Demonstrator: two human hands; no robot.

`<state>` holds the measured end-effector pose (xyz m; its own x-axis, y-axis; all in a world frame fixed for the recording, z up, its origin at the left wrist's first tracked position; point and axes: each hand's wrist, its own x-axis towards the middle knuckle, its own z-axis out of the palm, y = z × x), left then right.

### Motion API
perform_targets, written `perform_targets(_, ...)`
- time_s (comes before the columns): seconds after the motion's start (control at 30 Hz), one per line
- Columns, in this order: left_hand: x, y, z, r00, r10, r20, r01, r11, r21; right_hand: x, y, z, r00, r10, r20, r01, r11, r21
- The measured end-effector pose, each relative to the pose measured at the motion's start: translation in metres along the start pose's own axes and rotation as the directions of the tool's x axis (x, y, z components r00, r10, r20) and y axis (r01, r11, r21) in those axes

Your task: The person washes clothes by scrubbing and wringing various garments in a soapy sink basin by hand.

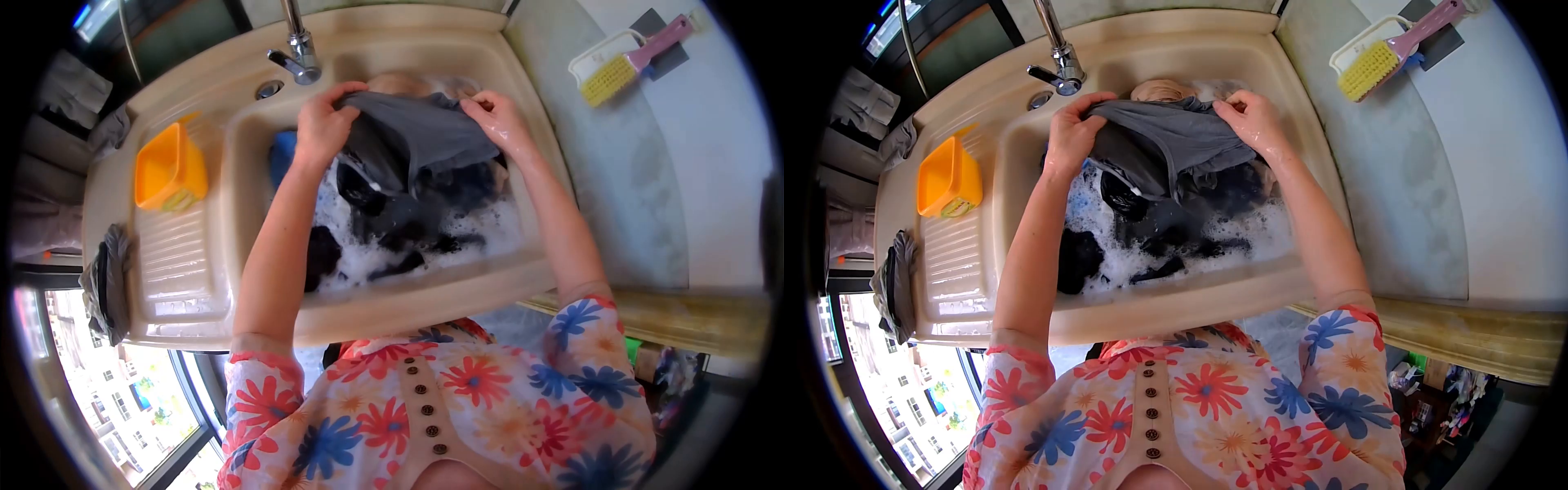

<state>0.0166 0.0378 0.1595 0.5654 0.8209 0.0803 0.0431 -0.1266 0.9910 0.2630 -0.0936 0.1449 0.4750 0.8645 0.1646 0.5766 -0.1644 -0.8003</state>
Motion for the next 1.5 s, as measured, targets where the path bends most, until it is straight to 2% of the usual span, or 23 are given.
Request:
perform_targets(0.1,-0.001,0.017,0.022,0.999,0.024,0.024,-0.023,0.999,-0.045,-0.01,-0.016,0.029,0.985,-0.127,-0.113,0.128,0.992,-0.001)
perform_targets(0.17,0.002,0.021,0.039,0.993,0.1,0.056,-0.109,0.98,0.168,-0.034,-0.066,0.055,0.975,-0.222,0.003,0.221,0.972,-0.082)
perform_targets(0.23,-0.001,0.035,0.046,0.989,0.131,0.064,-0.143,0.96,0.242,-0.026,-0.053,0.078,0.998,-0.004,-0.066,-0.017,0.947,-0.321)
perform_targets(0.33,0.002,0.05,0.021,0.954,0.292,0.07,-0.279,0.773,0.569,-0.028,-0.003,0.075,0.99,0.095,-0.1,-0.131,0.879,-0.458)
perform_targets(0.43,0.003,0.044,-0.022,0.964,0.265,0.001,-0.119,0.43,0.895,-0.037,0.031,0.04,0.935,0.353,0.029,-0.287,0.801,-0.525)
perform_targets(0.53,-0.003,0.023,-0.062,0.991,0.107,-0.077,0.04,0.307,0.951,-0.043,-0.019,-0.011,0.813,0.58,0.049,-0.581,0.814,-0.008)
perform_targets(0.6,-0.004,0.006,-0.08,0.977,0.032,-0.21,0.182,0.385,0.905,-0.018,-0.01,-0.047,0.853,0.465,0.236,-0.521,0.777,0.354)
perform_targets(0.67,-0.001,-0.012,-0.087,0.954,0.023,-0.298,0.254,0.466,0.847,-0.009,-0.04,-0.069,0.958,0.248,0.145,-0.284,0.743,0.606)
perform_targets(0.73,0.003,-0.027,-0.088,0.928,0.078,-0.364,0.261,0.561,0.785,-0.011,-0.078,-0.081,0.965,0.209,0.155,-0.254,0.623,0.74)
perform_targets(0.83,-0.007,0.005,-0.08,0.874,-0.328,-0.359,0.476,0.729,0.492,0.002,-0.092,-0.087,0.973,0.219,0.071,-0.18,0.531,0.828)
perform_targets(0.87,-0.005,0.01,-0.086,0.884,-0.339,-0.323,0.462,0.744,0.483,0.011,-0.093,-0.088,0.971,0.238,0.029,-0.152,0.516,0.843)
perform_targets(0.93,0.005,0.019,-0.109,0.902,-0.358,-0.243,0.432,0.77,0.47,0.021,-0.106,-0.095,0.964,0.262,-0.046,-0.11,0.55,0.828)
perform_targets(1.0,0.012,0.047,-0.139,0.981,-0.185,-0.05,0.187,0.865,0.465,0.033,-0.108,-0.103,0.969,0.237,-0.064,-0.081,0.555,0.828)
perform_targets(1.07,0.007,0.096,-0.156,0.995,-0.093,0.02,0.081,0.938,0.338,0.046,-0.104,-0.117,0.991,0.131,-0.033,-0.08,0.765,0.639)
perform_targets(1.1,0.007,0.105,-0.174,0.936,0.246,0.252,-0.351,0.702,0.62,0.049,-0.106,-0.12,0.997,0.079,-0.006,-0.064,0.849,0.525)
perform_targets(1.13,0.003,0.132,-0.172,0.999,-0.051,-0.001,0.051,0.991,0.12,0.046,-0.114,-0.119,1.0,-0.024,-0.02,0.028,0.963,0.268)
perform_targets(1.17,0.003,0.143,-0.177,1.0,-0.002,-0.006,0.002,0.997,-0.083,0.042,-0.125,-0.115,0.992,-0.126,-0.006,0.126,0.992,-0.009)
perform_targets(1.2,-0.001,0.149,-0.178,0.997,0.083,-0.009,-0.083,0.987,-0.141,0.039,-0.132,-0.112,0.975,-0.219,0.033,0.22,0.934,-0.283)
perform_targets(1.23,-0.005,0.153,-0.177,0.986,0.167,-0.014,-0.166,0.966,-0.199,0.04,-0.131,-0.109,0.974,-0.21,0.081,0.225,0.919,-0.325)
perform_targets(1.3,-0.01,0.153,-0.166,0.945,0.186,0.268,-0.16,0.981,-0.114,0.05,-0.113,-0.096,0.967,-0.182,0.176,0.24,0.881,-0.408)
perform_targets(1.33,-0.012,0.154,-0.158,0.898,0.181,0.401,-0.167,0.984,-0.07,0.066,-0.083,-0.085,0.954,-0.226,0.197,0.287,0.875,-0.39)
perform_targets(1.37,-0.033,0.156,-0.129,0.965,0.036,0.258,-0.022,0.998,-0.056,0.047,-0.099,-0.07,0.974,-0.12,0.193,0.195,0.879,-0.436)
perform_targets(1.5,-0.028,0.116,-0.088,0.925,-0.09,0.37,0.224,0.914,-0.338,-0.033,-0.117,0.031,0.859,-0.26,0.442,0.191,0.962,0.195)
